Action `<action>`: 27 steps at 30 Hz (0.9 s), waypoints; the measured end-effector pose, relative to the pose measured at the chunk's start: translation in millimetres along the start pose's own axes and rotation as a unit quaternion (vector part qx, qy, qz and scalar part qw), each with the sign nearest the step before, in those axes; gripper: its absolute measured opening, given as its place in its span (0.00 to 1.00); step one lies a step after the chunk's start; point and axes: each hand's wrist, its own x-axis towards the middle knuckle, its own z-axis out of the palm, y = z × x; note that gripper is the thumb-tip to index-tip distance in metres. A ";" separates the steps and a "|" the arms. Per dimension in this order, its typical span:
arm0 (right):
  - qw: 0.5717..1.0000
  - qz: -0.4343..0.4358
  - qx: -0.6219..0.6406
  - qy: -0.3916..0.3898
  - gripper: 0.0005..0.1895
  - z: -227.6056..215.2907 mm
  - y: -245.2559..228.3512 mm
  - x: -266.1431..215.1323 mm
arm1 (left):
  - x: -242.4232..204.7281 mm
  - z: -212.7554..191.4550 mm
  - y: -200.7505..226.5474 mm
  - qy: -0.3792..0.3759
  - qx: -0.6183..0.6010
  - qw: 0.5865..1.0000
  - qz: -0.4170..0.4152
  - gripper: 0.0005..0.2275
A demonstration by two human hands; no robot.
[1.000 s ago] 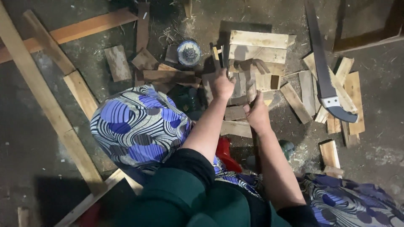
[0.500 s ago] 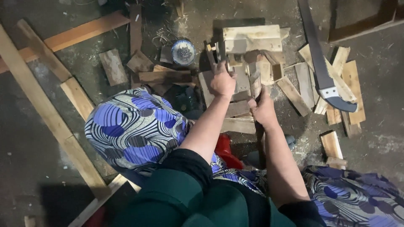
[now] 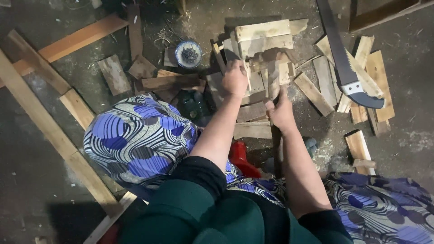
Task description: Assembling wooden slats into a frame or crate using a hammer and nails
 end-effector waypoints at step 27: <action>0.891 -0.025 -0.409 0.195 0.15 -31.0 80.8 183.5 | 47.0 -9.4 -0.3 -0.240 -0.294 0.923 -0.068 0.14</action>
